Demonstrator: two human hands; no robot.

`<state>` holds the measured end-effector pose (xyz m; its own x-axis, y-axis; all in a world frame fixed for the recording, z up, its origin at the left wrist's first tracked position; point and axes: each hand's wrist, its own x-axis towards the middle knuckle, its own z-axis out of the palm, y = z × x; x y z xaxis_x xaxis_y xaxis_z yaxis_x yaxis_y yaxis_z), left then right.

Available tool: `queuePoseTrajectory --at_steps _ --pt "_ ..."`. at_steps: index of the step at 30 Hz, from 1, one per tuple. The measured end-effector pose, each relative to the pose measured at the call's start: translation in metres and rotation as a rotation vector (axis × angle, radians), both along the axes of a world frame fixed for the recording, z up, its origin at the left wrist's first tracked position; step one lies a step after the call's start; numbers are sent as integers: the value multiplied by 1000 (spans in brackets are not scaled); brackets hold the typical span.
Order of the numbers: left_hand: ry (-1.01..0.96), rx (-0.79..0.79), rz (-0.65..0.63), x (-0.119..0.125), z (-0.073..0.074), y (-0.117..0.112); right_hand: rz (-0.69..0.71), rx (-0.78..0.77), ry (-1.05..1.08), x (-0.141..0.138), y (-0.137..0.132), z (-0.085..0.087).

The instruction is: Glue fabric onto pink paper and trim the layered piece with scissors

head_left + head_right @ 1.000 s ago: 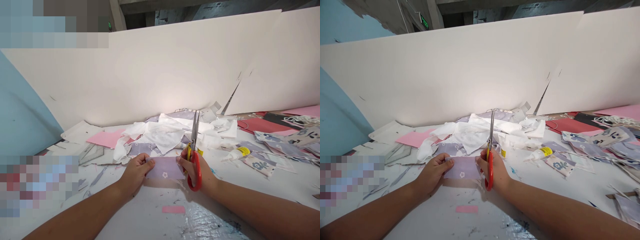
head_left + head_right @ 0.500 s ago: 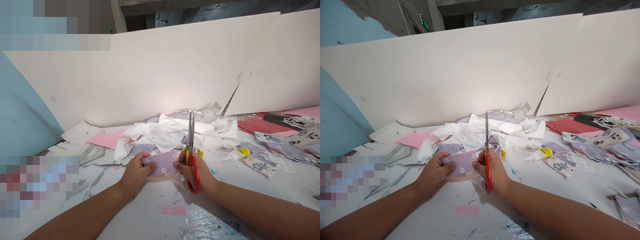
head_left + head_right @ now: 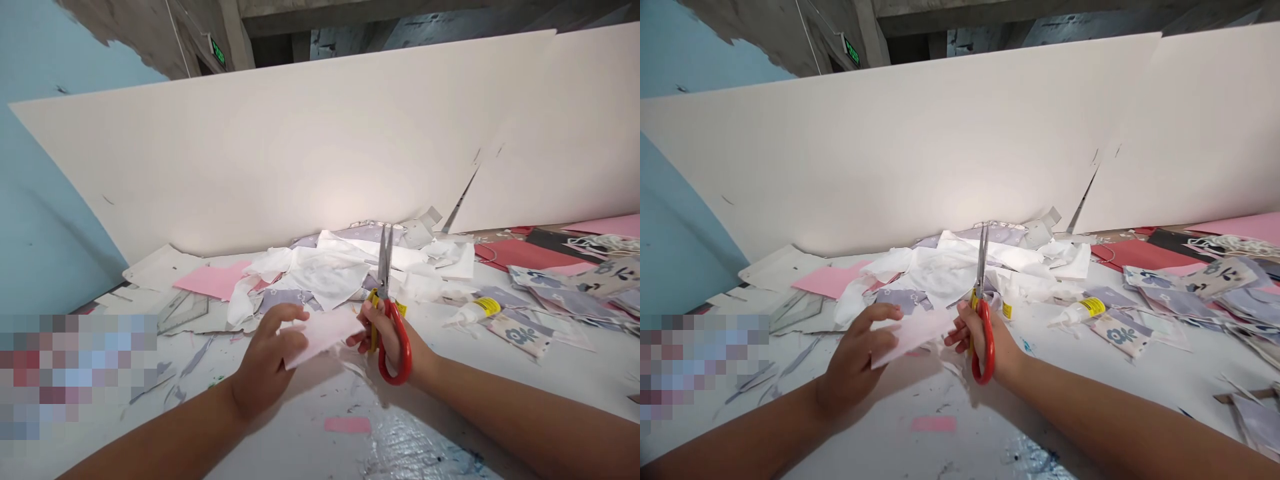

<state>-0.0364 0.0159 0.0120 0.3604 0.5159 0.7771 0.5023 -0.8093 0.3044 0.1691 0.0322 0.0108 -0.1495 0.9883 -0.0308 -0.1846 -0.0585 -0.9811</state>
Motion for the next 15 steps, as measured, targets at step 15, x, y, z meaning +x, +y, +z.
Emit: queuePoseTrajectory --at_steps 15 --pt "-310 -685 75 4 -6 -2 73 159 -391 7 -4 5"
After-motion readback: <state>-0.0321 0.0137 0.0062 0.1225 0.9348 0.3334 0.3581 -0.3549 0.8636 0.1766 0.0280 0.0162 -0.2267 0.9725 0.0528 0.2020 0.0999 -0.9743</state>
